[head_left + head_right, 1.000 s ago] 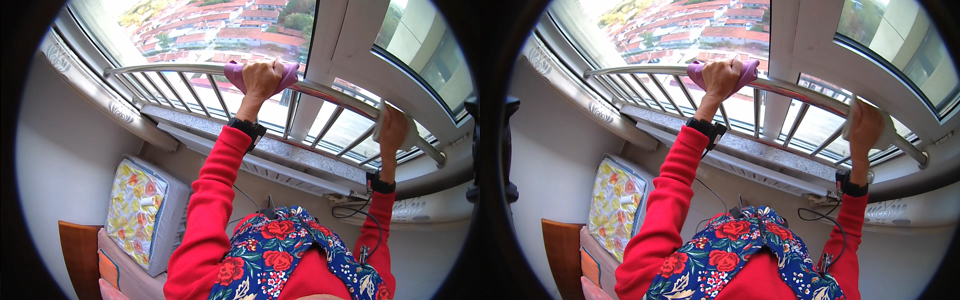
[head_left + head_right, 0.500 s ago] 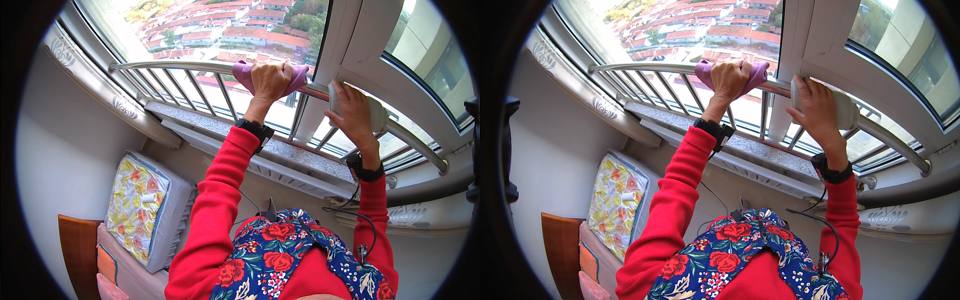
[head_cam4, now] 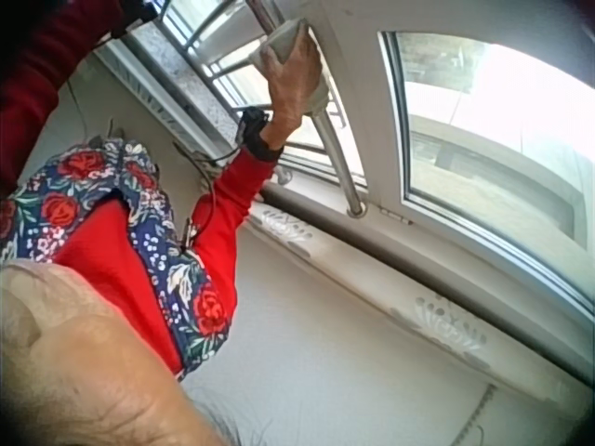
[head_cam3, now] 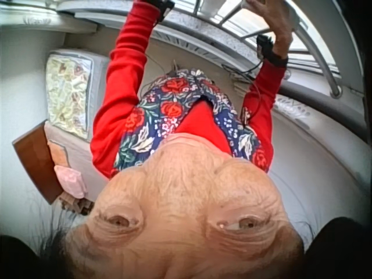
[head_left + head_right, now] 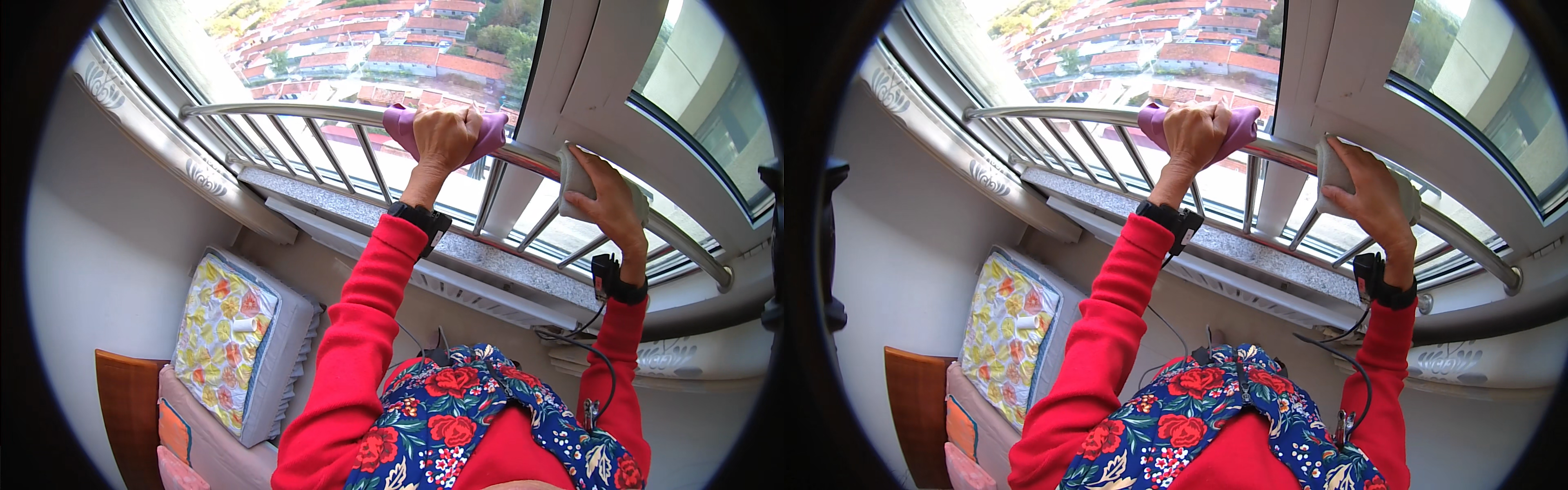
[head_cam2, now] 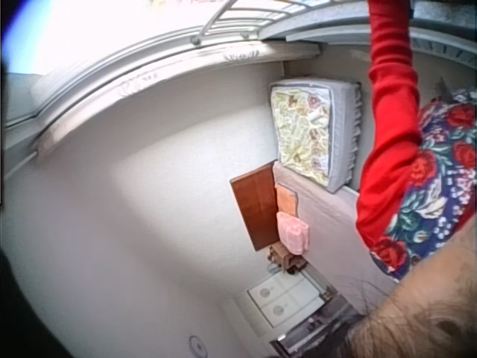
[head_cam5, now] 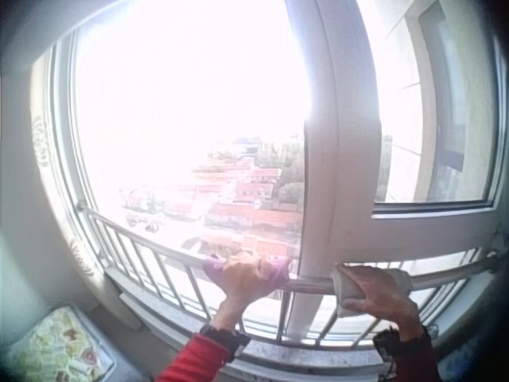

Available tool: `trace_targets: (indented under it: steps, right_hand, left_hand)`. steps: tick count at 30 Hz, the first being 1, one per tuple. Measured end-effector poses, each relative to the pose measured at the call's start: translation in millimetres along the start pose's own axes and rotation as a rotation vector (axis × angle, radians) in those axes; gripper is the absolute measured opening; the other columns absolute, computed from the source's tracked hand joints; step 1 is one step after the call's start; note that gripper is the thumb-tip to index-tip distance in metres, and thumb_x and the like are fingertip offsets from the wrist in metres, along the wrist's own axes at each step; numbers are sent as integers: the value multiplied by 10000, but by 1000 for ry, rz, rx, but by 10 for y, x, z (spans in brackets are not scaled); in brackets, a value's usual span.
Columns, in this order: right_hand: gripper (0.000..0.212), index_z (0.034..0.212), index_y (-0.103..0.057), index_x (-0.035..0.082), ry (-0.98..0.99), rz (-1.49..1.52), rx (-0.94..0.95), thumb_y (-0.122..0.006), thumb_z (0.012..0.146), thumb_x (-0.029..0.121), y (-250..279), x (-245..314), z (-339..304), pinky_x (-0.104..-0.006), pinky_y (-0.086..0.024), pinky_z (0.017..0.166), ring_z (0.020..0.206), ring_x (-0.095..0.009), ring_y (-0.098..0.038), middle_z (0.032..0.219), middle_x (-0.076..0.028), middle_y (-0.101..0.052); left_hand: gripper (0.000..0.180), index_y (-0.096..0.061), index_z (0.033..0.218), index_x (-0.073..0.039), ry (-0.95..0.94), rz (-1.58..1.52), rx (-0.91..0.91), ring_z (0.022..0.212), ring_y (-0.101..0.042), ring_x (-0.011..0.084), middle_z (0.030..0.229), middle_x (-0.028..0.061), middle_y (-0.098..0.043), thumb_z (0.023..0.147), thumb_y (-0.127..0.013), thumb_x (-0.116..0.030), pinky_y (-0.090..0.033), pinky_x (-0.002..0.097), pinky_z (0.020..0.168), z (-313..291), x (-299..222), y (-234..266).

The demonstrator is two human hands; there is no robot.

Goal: The person wipes a curved metal balcony railing using two cloths, one in each hand, moving along the length of the railing and around its curve. The person alternates between wiping the top and sides of the railing while maintaining a steady pace.

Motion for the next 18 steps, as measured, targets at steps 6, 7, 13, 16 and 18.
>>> trace_targets:
  steps: [6, 7, 13, 16, 18]
  right_hand:
    - [657, 1371, -524, 162, -20, -148, -48, -766, 800, 380, -22, 25, 43, -381, -495, 963, 1132, -297, -619, 1309, -103, -605]
    - [655, 1364, -530, 164, -29, -154, -40, -763, 800, 399, -18, 20, 59, -381, -503, 951, 1120, -296, -626, 1303, -105, -609]
    - [645, 1303, -575, 148, -98, -143, 5, -753, 783, 485, -18, 13, 154, -381, -522, 921, 1064, -298, -651, 1240, -101, -647]
    - [630, 1283, -588, 138, -70, -167, -27, -745, 787, 494, -8, 58, 157, -384, -524, 918, 1063, -293, -652, 1226, -99, -653]
    - [634, 1280, -588, 135, -58, -184, -36, -741, 787, 504, -12, 70, 158, -384, -524, 918, 1058, -293, -653, 1222, -99, -655]
  left_hand:
    - [428, -707, 609, -69, 18, -15, 1, 542, -627, 319, 589, 150, -647, 900, -509, -313, -477, 445, 643, 2, -5, 17]
    - [428, -707, 608, -70, 5, -16, -6, 541, -627, 318, 588, 149, -646, 899, -509, -313, -477, 445, 645, 3, -13, 22]
    - [424, -711, 609, -71, -18, -19, -36, 532, -624, 316, 583, 153, -643, 899, -511, -307, -473, 445, 647, 6, -20, 23]
    - [426, -712, 610, -67, -19, -19, -31, 531, -622, 319, 585, 158, -643, 899, -510, -306, -472, 447, 643, 6, -23, 31]
    - [433, -712, 612, -61, -5, -9, -2, 531, -622, 321, 587, 162, -643, 901, -506, -308, -471, 449, 640, 12, -22, 26]
Point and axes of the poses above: each hand's wrist, its own z-axis towards the middle knuckle, its own y-axis out of the back of the hand, x = y × z, the point moved 7 cm from there along z, towards the middle knuckle
